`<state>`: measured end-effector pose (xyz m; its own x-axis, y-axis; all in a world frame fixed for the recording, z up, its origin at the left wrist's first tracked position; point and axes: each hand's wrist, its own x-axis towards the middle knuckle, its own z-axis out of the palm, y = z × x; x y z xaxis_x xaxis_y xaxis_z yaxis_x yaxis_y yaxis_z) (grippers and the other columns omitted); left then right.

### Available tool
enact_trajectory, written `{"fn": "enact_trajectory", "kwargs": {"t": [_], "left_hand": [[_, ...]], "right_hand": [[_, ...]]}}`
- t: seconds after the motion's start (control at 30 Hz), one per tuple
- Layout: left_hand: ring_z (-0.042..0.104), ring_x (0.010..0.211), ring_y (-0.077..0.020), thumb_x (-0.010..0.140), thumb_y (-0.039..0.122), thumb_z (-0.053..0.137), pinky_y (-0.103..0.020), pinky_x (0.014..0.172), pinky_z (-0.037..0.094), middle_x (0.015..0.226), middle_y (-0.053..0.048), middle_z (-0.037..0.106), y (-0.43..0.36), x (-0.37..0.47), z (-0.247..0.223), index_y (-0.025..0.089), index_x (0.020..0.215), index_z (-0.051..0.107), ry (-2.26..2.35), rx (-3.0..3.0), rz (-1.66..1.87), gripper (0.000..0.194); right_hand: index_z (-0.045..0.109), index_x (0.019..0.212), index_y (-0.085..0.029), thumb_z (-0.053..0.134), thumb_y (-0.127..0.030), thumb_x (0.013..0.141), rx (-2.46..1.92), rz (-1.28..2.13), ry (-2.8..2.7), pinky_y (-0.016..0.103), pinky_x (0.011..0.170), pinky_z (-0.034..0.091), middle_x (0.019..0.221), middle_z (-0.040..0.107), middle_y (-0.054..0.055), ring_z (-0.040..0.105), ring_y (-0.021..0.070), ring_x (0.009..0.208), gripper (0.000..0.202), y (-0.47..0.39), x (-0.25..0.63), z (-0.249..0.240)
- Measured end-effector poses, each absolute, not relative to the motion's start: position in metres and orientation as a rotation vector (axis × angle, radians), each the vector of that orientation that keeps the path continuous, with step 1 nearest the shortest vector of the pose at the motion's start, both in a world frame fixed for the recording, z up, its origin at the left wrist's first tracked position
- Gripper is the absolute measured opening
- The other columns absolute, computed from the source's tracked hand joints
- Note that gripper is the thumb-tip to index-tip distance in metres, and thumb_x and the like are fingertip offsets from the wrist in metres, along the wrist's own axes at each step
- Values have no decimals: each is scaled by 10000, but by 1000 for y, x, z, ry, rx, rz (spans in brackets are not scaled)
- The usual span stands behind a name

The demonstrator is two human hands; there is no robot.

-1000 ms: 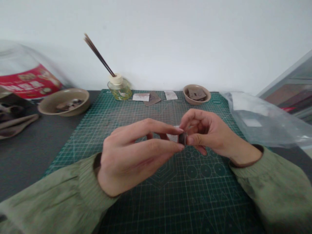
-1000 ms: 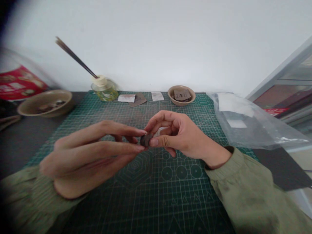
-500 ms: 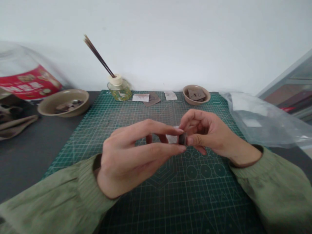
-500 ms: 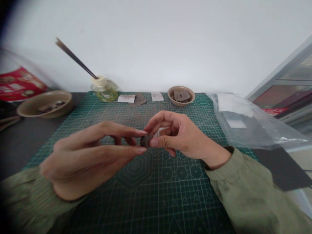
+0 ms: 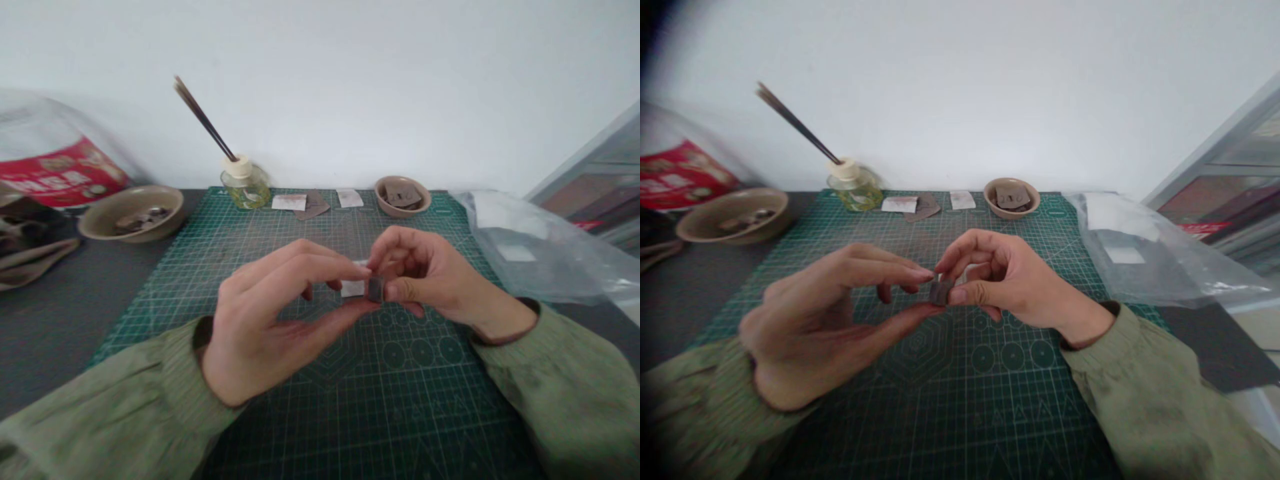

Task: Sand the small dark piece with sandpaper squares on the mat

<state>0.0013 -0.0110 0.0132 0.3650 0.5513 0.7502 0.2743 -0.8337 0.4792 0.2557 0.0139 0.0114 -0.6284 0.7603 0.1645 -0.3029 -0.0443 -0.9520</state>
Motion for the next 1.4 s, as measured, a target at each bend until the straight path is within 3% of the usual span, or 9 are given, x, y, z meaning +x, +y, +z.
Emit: {"fn": "enact_trajectory", "kwargs": {"t": [0.13,0.5,0.67,0.77,1.13,1.4], "left_hand": [[806,889,-169,915,195,967,-295,768,667,1035,-27,854,-9,5,16,224,1144,805,684,2414,1518,282],[770,887,-137,926,169,949,-266,820,664,1030,-47,832,-10,7,20,165,1147,826,703,2393,1460,253],[768,904,-134,964,127,887,-274,840,664,1046,-54,837,-10,7,20,156,1168,818,712,2371,1422,217],[770,913,-137,969,106,867,-283,846,667,1055,-56,840,-10,7,19,164,1147,822,714,2366,1422,192],[758,896,-123,962,77,854,-264,789,635,1018,-58,832,-10,8,18,136,1138,829,697,2335,1436,188],[734,822,-127,949,108,873,-286,650,561,953,-12,810,-11,8,14,184,1161,818,734,2263,1384,232]], "right_hand": [[774,1136,-177,915,-62,922,-496,1762,-1472,94,456,498,895,804,-10,597,39,554,280,14,256,11],[790,1070,-203,952,-49,874,-567,1699,-1466,123,500,573,980,858,16,695,66,599,297,12,256,11],[803,1055,-208,986,-33,824,-672,1653,-1494,135,479,553,854,837,7,721,92,538,343,11,260,10],[809,1030,-216,982,-12,814,-676,1640,-1495,136,483,555,950,842,16,749,93,554,344,11,261,9],[828,999,-218,967,34,792,-635,1657,-1484,141,546,623,1017,823,9,734,78,635,354,11,259,10],[818,1026,-213,1002,-29,796,-673,1660,-1501,152,515,594,866,811,-10,747,104,581,348,12,262,7]]}}
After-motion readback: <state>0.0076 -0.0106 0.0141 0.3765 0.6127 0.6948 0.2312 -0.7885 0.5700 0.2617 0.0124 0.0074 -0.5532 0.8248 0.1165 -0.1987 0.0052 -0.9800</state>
